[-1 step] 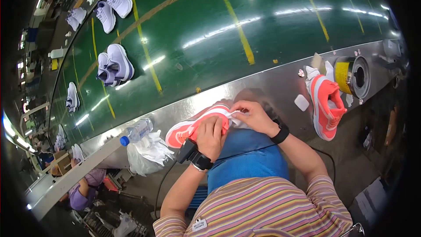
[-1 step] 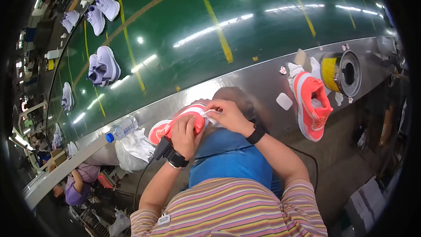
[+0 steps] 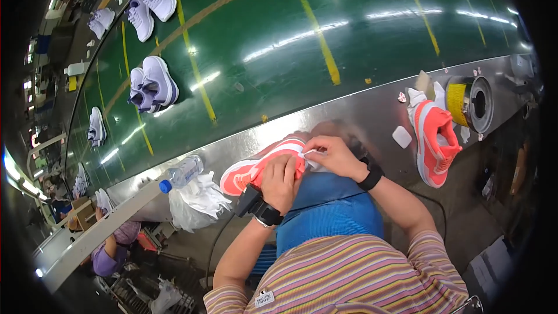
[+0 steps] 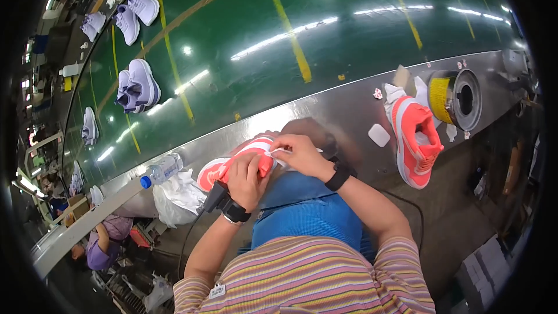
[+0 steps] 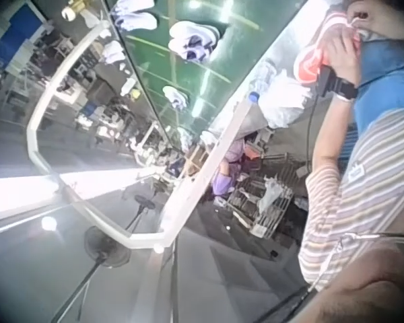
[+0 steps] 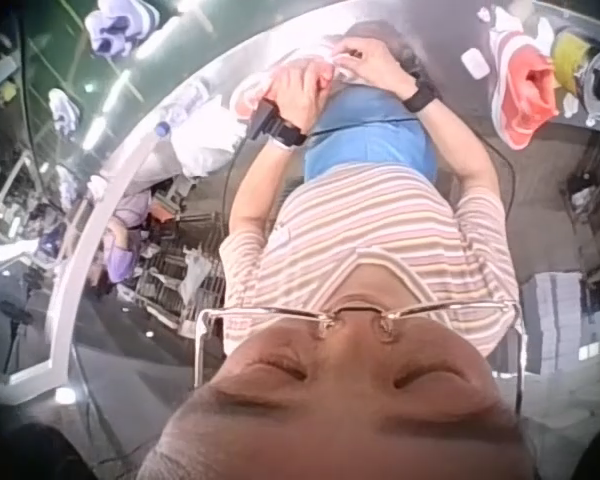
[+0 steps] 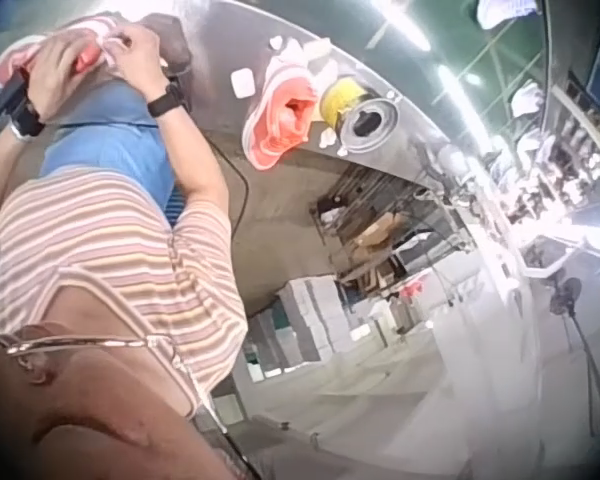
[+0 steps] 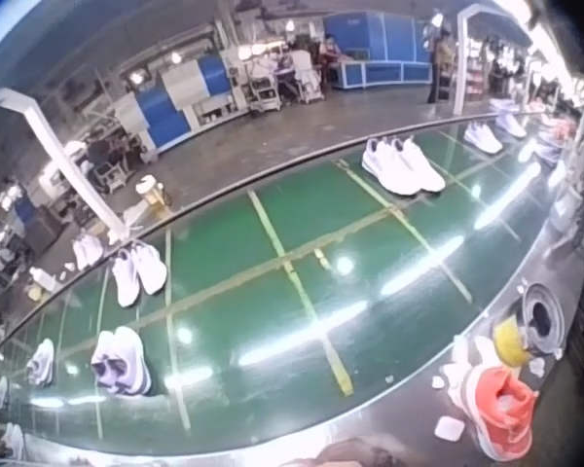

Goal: Checking shoes for defects and cleaning them on a factory assembly line.

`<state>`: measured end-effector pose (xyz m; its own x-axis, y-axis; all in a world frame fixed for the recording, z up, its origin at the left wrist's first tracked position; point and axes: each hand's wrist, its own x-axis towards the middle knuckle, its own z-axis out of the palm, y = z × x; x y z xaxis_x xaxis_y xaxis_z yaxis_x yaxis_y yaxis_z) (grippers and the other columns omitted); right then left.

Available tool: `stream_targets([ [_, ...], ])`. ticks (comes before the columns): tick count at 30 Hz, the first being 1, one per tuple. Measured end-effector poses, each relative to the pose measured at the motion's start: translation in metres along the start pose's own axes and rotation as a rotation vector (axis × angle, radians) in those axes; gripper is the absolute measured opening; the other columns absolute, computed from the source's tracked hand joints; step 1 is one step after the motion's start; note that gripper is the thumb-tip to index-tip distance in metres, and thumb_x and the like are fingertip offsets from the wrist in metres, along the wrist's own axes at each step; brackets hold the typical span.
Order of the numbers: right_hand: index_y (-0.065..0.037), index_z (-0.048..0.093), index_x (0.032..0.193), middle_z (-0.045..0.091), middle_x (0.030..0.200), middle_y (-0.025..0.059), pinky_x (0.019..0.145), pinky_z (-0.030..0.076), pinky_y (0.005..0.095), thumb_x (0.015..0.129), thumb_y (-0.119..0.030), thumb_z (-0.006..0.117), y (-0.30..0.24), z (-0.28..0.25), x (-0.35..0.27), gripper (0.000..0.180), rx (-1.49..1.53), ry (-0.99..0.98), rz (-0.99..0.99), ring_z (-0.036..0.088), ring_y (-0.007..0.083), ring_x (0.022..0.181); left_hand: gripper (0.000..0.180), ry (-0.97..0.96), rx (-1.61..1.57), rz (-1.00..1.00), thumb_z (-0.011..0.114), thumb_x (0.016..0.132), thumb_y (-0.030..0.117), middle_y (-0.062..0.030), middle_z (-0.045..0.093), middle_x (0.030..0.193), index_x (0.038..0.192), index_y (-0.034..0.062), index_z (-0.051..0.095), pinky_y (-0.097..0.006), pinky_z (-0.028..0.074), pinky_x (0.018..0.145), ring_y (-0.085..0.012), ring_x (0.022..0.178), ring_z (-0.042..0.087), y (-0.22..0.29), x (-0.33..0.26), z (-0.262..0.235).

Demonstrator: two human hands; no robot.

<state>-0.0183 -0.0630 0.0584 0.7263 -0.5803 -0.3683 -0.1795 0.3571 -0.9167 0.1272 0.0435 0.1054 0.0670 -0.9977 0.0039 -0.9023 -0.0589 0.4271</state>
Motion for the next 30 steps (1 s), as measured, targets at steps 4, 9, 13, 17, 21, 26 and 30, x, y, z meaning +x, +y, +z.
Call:
stream_targets([
  [4, 0.0, 0.061, 0.085, 0.06, 0.078, 0.0029, 0.066, 0.043, 0.023, 0.079, -0.002, 0.061, 0.0, 0.003, 0.011, 0.007, -0.022, -0.054, 0.155, 0.053, 0.0077, 0.073, 0.044, 0.017, -0.074, -0.005, 0.067, 0.063, 0.003, -0.0147, 0.054, 0.105, 0.105, -0.0013, 0.054, -0.042, 0.044, 0.085, -0.0318, 0.096, 0.053, 0.001, -0.002, -0.001],
  [9, 0.001, 0.059, 0.082, 0.06, 0.076, 0.009, 0.067, 0.044, 0.0274, 0.077, -0.004, 0.061, -0.003, 0.009, 0.025, 0.007, -0.157, 0.001, 0.041, 0.056, 0.0141, 0.072, 0.05, 0.023, -0.041, 0.001, 0.074, 0.059, 0.003, -0.013, 0.056, 0.102, 0.104, 0.0028, 0.053, -0.039, 0.046, 0.078, -0.031, 0.091, 0.055, 0.001, 0.001, -0.002],
  [13, 0.001, 0.057, 0.08, 0.058, 0.076, 0.0133, 0.067, 0.045, 0.0323, 0.075, -0.005, 0.06, 0.001, 0.014, 0.035, 0.008, -0.238, 0.042, -0.06, 0.057, 0.0233, 0.072, 0.05, 0.007, -0.036, -0.007, 0.075, 0.059, 0.004, -0.0131, 0.056, 0.101, 0.104, 0.0025, 0.053, -0.039, 0.046, 0.078, -0.0309, 0.091, 0.056, 0.0, 0.001, -0.002],
  [17, -0.001, 0.053, 0.081, 0.056, 0.079, 0.0158, 0.07, 0.043, 0.0399, 0.074, -0.005, 0.057, 0.001, 0.015, 0.03, 0.009, -0.296, 0.067, -0.172, 0.054, 0.0341, 0.081, 0.049, 0.002, -0.006, 0.007, 0.075, 0.059, 0.005, -0.0133, 0.056, 0.101, 0.103, 0.0024, 0.053, -0.039, 0.046, 0.078, -0.031, 0.09, 0.056, 0.001, 0.002, -0.003],
  [21, -0.001, 0.057, 0.082, 0.056, 0.081, 0.0118, 0.068, 0.044, 0.0345, 0.075, -0.002, 0.058, 0.01, 0.01, 0.002, 0.007, -0.329, 0.151, -0.305, 0.055, 0.0279, 0.076, 0.049, -0.017, -0.015, -0.012, 0.073, 0.06, 0.004, -0.0135, 0.055, 0.104, 0.104, 0.0011, 0.053, -0.04, 0.045, 0.081, -0.0318, 0.093, 0.054, 0.003, 0.001, -0.005],
  [26, -0.003, 0.06, 0.087, 0.057, 0.081, 0.0096, 0.07, 0.044, 0.0332, 0.075, -0.001, 0.06, 0.008, 0.015, -0.009, 0.012, -0.117, 0.208, -0.151, 0.055, 0.0247, 0.08, 0.049, -0.031, -0.036, -0.051, 0.071, 0.06, 0.002, -0.0136, 0.054, 0.106, 0.105, -0.0002, 0.054, -0.041, 0.044, 0.085, -0.0323, 0.098, 0.052, 0.004, 0.0, -0.005],
  [30, -0.001, 0.062, 0.084, 0.06, 0.084, 0.0058, 0.068, 0.044, 0.0257, 0.077, -0.003, 0.064, 0.007, 0.014, -0.001, 0.007, -0.051, 0.141, -0.015, 0.055, 0.0132, 0.075, 0.048, -0.008, 0.003, -0.024, 0.076, 0.062, 0.007, -0.0129, 0.056, 0.1, 0.103, 0.0022, 0.053, -0.039, 0.046, 0.077, -0.0313, 0.09, 0.056, 0.004, 0.002, -0.005],
])
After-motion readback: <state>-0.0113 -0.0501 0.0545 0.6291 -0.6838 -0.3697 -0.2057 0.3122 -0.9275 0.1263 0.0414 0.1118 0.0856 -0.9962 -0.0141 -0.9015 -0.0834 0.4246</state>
